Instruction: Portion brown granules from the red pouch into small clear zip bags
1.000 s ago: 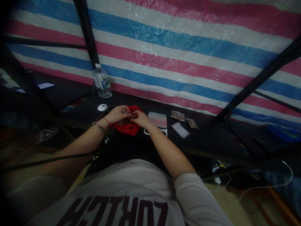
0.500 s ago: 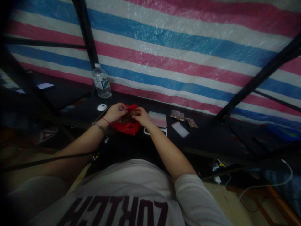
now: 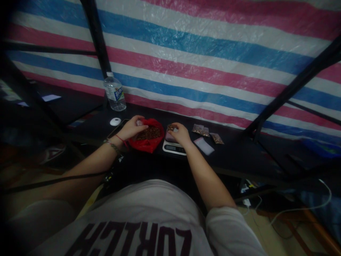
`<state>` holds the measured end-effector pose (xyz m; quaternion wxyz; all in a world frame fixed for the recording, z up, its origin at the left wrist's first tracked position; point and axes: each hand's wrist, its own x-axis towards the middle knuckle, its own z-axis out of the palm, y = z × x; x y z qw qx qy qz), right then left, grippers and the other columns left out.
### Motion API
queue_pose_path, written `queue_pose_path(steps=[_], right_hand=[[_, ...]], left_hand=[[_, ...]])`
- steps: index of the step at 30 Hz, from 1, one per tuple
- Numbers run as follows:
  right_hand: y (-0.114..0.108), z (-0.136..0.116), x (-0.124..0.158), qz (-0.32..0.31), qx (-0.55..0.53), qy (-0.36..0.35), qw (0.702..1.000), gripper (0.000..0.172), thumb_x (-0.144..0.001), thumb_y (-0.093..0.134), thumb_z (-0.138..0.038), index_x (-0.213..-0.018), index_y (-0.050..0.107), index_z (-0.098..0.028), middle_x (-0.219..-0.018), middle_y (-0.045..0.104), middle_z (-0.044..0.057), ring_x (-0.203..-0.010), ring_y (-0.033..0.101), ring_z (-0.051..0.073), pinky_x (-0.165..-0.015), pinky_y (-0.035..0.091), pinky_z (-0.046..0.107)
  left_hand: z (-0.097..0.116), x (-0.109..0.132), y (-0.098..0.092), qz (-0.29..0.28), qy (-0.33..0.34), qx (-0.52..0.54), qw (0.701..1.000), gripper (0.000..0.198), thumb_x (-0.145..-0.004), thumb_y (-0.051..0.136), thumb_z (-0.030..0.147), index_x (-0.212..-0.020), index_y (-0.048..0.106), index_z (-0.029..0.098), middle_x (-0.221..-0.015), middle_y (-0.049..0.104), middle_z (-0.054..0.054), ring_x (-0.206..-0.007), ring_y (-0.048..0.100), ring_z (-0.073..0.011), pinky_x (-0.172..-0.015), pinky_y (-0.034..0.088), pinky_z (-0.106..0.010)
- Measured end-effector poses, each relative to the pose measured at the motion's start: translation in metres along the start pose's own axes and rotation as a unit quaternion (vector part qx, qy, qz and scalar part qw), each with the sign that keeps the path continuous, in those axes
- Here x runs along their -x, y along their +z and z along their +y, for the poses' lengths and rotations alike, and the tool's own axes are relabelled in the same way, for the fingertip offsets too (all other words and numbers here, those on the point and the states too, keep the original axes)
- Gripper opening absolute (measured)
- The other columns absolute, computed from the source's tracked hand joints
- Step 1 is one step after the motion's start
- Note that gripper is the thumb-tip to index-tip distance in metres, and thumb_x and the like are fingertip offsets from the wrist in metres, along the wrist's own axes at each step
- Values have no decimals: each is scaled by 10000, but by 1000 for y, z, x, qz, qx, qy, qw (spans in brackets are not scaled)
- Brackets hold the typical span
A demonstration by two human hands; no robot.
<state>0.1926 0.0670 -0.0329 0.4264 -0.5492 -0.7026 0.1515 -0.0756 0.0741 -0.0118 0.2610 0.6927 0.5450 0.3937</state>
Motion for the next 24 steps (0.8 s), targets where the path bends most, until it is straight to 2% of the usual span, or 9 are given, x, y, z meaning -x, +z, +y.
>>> queue_pose_path(steps=[4, 8, 11, 14, 16, 19, 22, 24], right_hand=[[-18, 24, 8, 35, 63, 11, 997, 342, -674, 695, -296, -988, 656, -167, -998, 689, 86, -941, 634, 230, -891, 454, 390], [-20, 42, 12, 54, 116, 13, 992, 334, -660, 702, -304, -964, 657, -174, -992, 687, 82, -959, 622, 248, -921, 428, 416], [-21, 43, 14, 53, 124, 16, 991, 371, -657, 707, -312, -996, 646, -176, -1020, 673, 87, -993, 603, 262, -944, 411, 440], [-26, 25, 18, 86, 114, -5, 990, 430, -666, 708, -314, -1064, 626, -171, -1106, 630, 116, -1092, 546, 287, -987, 377, 467], [-32, 2, 25, 83, 75, -37, 993, 351, -715, 671, -309, -1040, 635, -179, -1088, 619, 111, -1074, 547, 274, -963, 406, 446], [-38, -40, 41, 3, -35, -84, 996, 183, -793, 599, -302, -942, 663, -217, -1012, 611, 77, -953, 587, 218, -808, 493, 350], [-38, -70, 60, -81, -86, -123, 985, 139, -834, 565, -283, -895, 683, -243, -989, 627, 47, -970, 585, 199, -833, 476, 327], [-36, -78, 68, -148, -72, -119, 979, 150, -844, 545, -252, -822, 691, -228, -887, 650, 34, -881, 602, 191, -818, 468, 328]], left_hand=[[13, 7, 3, -13, 43, 37, 998, 589, -661, 687, 482, -1149, 557, 179, -1082, 627, -59, -968, 597, -226, -868, 463, -330], [22, 15, 10, -24, 75, 61, 995, 549, -671, 691, 469, -1125, 565, 188, -1030, 638, -40, -941, 605, -213, -847, 472, -320], [25, 20, 18, -41, 92, 77, 992, 560, -679, 698, 450, -1150, 543, 190, -954, 645, -33, -862, 622, -198, -790, 488, -317], [30, 26, 24, -42, 117, 68, 990, 584, -676, 708, 426, -1177, 522, 191, -958, 643, -40, -865, 626, -202, -797, 491, -330], [38, 31, 26, -43, 142, 45, 988, 584, -674, 711, 407, -1182, 522, 190, -1004, 639, -55, -927, 622, -219, -848, 482, -346], [56, 45, 29, -66, 188, 2, 980, 612, -671, 712, 381, -1213, 504, 185, -1059, 632, -72, -991, 614, -240, -895, 471, -354], [72, 61, 34, -99, 232, -44, 967, 638, -678, 691, 316, -1263, 468, 197, -1098, 628, -77, -1008, 616, -252, -897, 474, -354], [79, 71, 39, -110, 259, -79, 956, 633, -690, 655, 250, -1289, 454, 211, -1156, 614, -89, -1052, 602, -266, -921, 462, -365]])
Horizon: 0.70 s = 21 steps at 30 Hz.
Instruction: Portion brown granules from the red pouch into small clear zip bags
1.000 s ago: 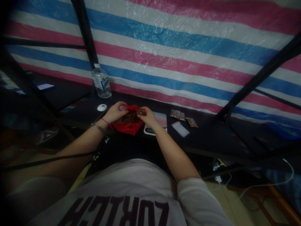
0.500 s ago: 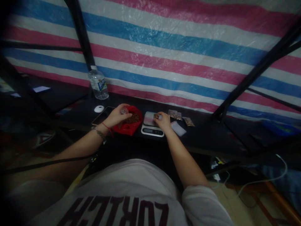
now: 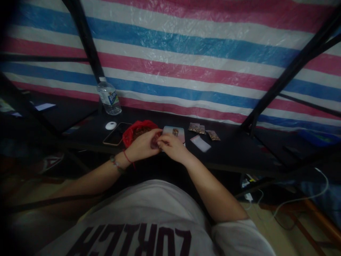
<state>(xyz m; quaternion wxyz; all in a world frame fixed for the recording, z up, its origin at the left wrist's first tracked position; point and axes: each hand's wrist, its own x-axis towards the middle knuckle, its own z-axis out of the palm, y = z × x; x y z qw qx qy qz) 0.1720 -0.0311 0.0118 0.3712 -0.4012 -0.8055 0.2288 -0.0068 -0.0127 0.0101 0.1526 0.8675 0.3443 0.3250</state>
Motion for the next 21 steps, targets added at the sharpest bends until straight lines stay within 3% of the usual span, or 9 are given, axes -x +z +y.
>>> queue_pose_path(steps=[4, 9, 15, 17, 19, 21], right_hand=[[8, 0, 7, -94, 5, 81, 992, 205, -839, 497, -179, -764, 688, -185, -719, 664, 25, -651, 593, 166, -645, 459, 294], [9, -2, 10, -111, 43, 68, 990, 248, -725, 548, -62, -901, 698, -150, -883, 709, 56, -745, 619, 172, -700, 456, 279], [-11, -3, 9, -106, 39, 69, 991, 259, -731, 579, -81, -945, 707, -149, -789, 692, 13, -670, 586, 131, -657, 434, 234], [-22, 0, 8, -74, 5, 73, 995, 344, -731, 619, -122, -1064, 692, -175, -833, 698, 9, -693, 596, 136, -669, 448, 238], [-32, 2, 8, -45, -38, 73, 996, 426, -730, 656, -179, -1156, 658, -181, -902, 701, 23, -745, 613, 151, -692, 466, 249], [-38, 2, 8, -28, -79, 74, 994, 458, -734, 672, -231, -1187, 642, -172, -951, 699, 42, -785, 623, 163, -706, 479, 259]], left_hand=[[11, 9, 12, -28, 33, -73, 996, 690, -687, 642, 221, -1339, 416, 220, -1199, 600, -117, -1091, 582, -296, -947, 443, -400], [14, 14, 17, -41, 48, -93, 994, 761, -703, 630, 219, -1400, 327, 229, -1205, 598, -102, -1097, 581, -273, -947, 454, -393], [-1, 9, 9, -20, 50, -42, 998, 844, -720, 681, 323, -1443, 267, 188, -1298, 543, -126, -1176, 537, -287, -1018, 416, -419], [-13, 5, 5, 1, 36, 3, 999, 848, -694, 719, 343, -1424, 318, 185, -1314, 528, -139, -1205, 507, -319, -1049, 375, -470], [-25, 1, 4, 19, 0, 117, 993, 849, -661, 758, 358, -1391, 364, 179, -1312, 524, -150, -1202, 507, -328, -1048, 371, -495], [-33, -1, 6, 14, -54, 296, 953, 771, -693, 740, 369, -1350, 390, 170, -1260, 560, -151, -1138, 562, -300, -988, 435, -482]])
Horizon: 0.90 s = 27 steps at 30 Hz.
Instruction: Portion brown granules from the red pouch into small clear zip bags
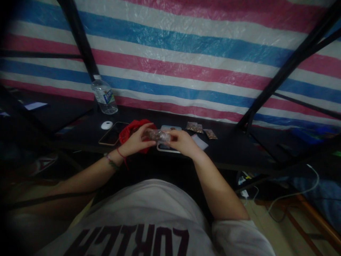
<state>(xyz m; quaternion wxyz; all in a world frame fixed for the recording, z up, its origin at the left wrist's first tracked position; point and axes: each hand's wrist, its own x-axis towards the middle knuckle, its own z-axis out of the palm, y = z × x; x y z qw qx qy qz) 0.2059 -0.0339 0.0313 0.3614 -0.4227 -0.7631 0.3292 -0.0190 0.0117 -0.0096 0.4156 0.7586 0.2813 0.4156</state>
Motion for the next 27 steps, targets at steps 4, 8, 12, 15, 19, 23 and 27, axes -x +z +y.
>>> queue_pose_path(steps=[4, 8, 12, 15, 19, 23, 27], right_hand=[[-3, -2, 0, 20, -23, -14, 999, 402, -776, 623, -252, -1169, 655, -175, -1016, 694, 60, -799, 626, 161, -716, 488, 269], [-3, 1, -2, 57, 31, -15, 998, 300, -809, 532, -210, -1043, 716, -170, -853, 697, 36, -706, 600, 144, -659, 467, 254], [-1, 9, -4, 82, 50, -10, 995, 314, -797, 545, -215, -1058, 709, -158, -797, 676, 28, -674, 576, 137, -639, 450, 249], [0, 14, -6, 95, 46, -2, 994, 387, -769, 598, -239, -1139, 666, -147, -809, 664, 31, -669, 566, 133, -628, 442, 244], [6, 17, -7, 68, 75, 17, 995, 446, -703, 686, -234, -1141, 662, -151, -752, 649, 11, -643, 559, 131, -601, 424, 234], [23, 8, -6, -12, 122, -6, 992, 291, -710, 693, -199, -998, 708, -164, -771, 673, 14, -665, 574, 134, -616, 414, 232], [41, 0, -5, -42, 125, -15, 991, 137, -742, 645, -163, -868, 698, -161, -769, 671, 10, -671, 579, 128, -630, 417, 233]], left_hand=[[-4, -2, 3, -20, -91, 258, 962, 540, -728, 732, 308, -1196, 506, 162, -1142, 636, -122, -989, 643, -236, -872, 514, -404], [-1, -3, 8, 2, -106, 284, 953, 466, -680, 776, 246, -1090, 577, 145, -1044, 676, -88, -883, 661, -193, -808, 523, -334], [-6, -6, 7, 16, -105, 260, 960, 479, -672, 773, 245, -1089, 563, 139, -1003, 677, -77, -843, 657, -176, -764, 525, -311], [-14, -8, 1, 28, -94, 189, 977, 527, -710, 732, 298, -1163, 516, 139, -1002, 667, -94, -853, 655, -190, -784, 529, -358], [-12, -6, -8, 80, 21, -99, 992, 667, -673, 747, 399, -1238, 491, 153, -1210, 581, -149, -1109, 564, -286, -970, 437, -482], [6, 2, -6, -22, 143, -302, 942, 841, -598, 773, 514, -1301, 462, 173, -1302, 531, -149, -1219, 471, -332, -1060, 339, -492], [18, 10, 7, -82, 111, -329, 934, 636, -636, 748, 463, -1161, 538, 171, -1098, 637, -110, -1004, 604, -289, -917, 453, -424]])
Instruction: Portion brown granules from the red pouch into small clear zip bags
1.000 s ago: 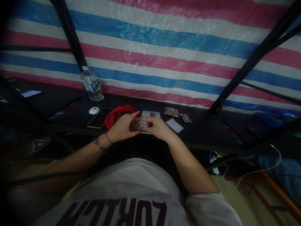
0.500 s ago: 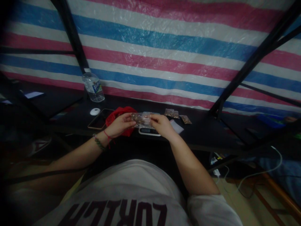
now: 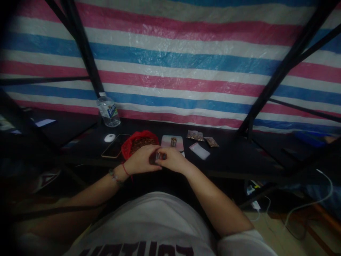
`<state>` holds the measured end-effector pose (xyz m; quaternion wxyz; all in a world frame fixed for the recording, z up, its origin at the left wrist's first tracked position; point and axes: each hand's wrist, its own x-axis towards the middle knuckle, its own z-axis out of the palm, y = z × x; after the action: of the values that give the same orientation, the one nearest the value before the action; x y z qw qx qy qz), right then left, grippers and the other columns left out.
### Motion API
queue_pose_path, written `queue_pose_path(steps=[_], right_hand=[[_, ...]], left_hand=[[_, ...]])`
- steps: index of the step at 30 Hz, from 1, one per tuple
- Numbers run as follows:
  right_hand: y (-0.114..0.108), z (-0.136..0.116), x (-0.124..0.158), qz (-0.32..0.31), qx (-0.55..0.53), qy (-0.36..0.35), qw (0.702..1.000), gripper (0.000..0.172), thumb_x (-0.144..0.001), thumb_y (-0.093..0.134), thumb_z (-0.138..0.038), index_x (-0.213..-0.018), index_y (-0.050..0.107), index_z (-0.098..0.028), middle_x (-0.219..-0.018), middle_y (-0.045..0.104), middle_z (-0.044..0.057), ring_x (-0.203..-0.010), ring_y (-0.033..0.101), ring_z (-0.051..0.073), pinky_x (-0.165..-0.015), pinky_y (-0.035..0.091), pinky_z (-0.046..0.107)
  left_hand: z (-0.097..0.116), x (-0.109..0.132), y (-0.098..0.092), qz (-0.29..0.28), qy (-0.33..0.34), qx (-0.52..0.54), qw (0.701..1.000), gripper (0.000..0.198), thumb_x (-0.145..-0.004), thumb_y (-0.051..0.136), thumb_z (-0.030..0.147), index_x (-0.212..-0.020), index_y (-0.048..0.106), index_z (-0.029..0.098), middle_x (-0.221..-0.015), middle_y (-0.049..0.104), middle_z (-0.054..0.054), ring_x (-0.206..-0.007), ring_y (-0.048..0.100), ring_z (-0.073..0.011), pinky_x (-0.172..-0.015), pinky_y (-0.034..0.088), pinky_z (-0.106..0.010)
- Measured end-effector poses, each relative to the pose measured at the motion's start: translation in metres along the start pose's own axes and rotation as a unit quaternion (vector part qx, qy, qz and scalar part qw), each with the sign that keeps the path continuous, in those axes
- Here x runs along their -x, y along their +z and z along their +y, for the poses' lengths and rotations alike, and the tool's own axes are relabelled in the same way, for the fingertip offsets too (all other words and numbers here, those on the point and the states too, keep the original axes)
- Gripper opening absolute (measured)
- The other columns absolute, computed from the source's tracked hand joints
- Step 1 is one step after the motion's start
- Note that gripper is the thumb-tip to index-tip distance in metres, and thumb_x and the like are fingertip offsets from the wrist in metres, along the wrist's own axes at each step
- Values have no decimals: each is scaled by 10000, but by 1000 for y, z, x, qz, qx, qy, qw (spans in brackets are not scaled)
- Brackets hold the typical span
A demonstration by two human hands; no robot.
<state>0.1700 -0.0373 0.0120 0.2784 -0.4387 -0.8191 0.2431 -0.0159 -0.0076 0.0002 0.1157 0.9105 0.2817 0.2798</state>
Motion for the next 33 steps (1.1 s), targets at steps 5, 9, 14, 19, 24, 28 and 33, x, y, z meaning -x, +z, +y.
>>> queue_pose_path(steps=[5, 9, 14, 19, 24, 28, 33], right_hand=[[-1, 27, -12, 118, -46, -14, 992, 164, -815, 579, -253, -930, 673, -183, -915, 663, 40, -812, 604, 157, -732, 468, 284], [-14, 77, -27, 285, 51, 62, 955, 373, -736, 657, -280, -1086, 618, -157, -1105, 626, 112, -1010, 583, 231, -893, 459, 393], [-17, 115, -42, 211, 107, 129, 963, 469, -690, 704, -236, -1141, 608, -150, -1145, 643, 126, -1078, 595, 251, -978, 424, 405], [-1, 107, -64, 197, 71, 101, 972, 398, -707, 673, -179, -1103, 627, -177, -1110, 661, 88, -1032, 615, 208, -960, 444, 367], [18, 78, -91, 178, -71, 40, 981, 642, -682, 691, -141, -1282, 470, -210, -1061, 663, 41, -930, 641, 150, -878, 494, 315], [33, 58, -103, 138, -82, 38, 986, 604, -652, 728, -153, -1214, 514, -206, -1005, 676, 34, -892, 646, 158, -829, 507, 308], [46, 51, -113, 122, -66, 48, 989, 390, -661, 729, -176, -1029, 599, -190, -973, 687, 34, -875, 652, 170, -805, 514, 310]], left_hand=[[-2, 0, 1, 40, -64, 91, 993, 384, -725, 662, 331, -1061, 549, 183, -932, 661, -52, -832, 633, -204, -763, 489, -319], [-18, -3, -3, 126, -147, 187, 963, 273, -768, 617, 353, -982, 575, 189, -872, 672, -35, -795, 637, -187, -738, 487, -299], [-36, -8, -5, 207, -219, 279, 912, 243, -738, 623, 368, -890, 596, 180, -815, 663, -31, -750, 624, -180, -698, 477, -288], [-51, -9, -6, 241, -268, 348, 865, 270, -721, 631, 415, -829, 546, 183, -668, 615, 14, -544, 542, -124, -540, 417, -244], [-55, -9, -22, 258, -286, 423, 820, 305, -717, 638, 417, -857, 507, 180, -721, 653, -1, -553, 558, -115, -512, 401, -217], [-59, -8, -38, 301, -273, 423, 810, 287, -712, 632, 399, -848, 506, 180, -732, 663, -1, -597, 579, -117, -574, 438, -223], [-79, 0, -38, 258, -282, 330, 863, 276, -697, 632, 407, -823, 551, 175, -727, 667, -4, -675, 621, -164, -650, 480, -276]])
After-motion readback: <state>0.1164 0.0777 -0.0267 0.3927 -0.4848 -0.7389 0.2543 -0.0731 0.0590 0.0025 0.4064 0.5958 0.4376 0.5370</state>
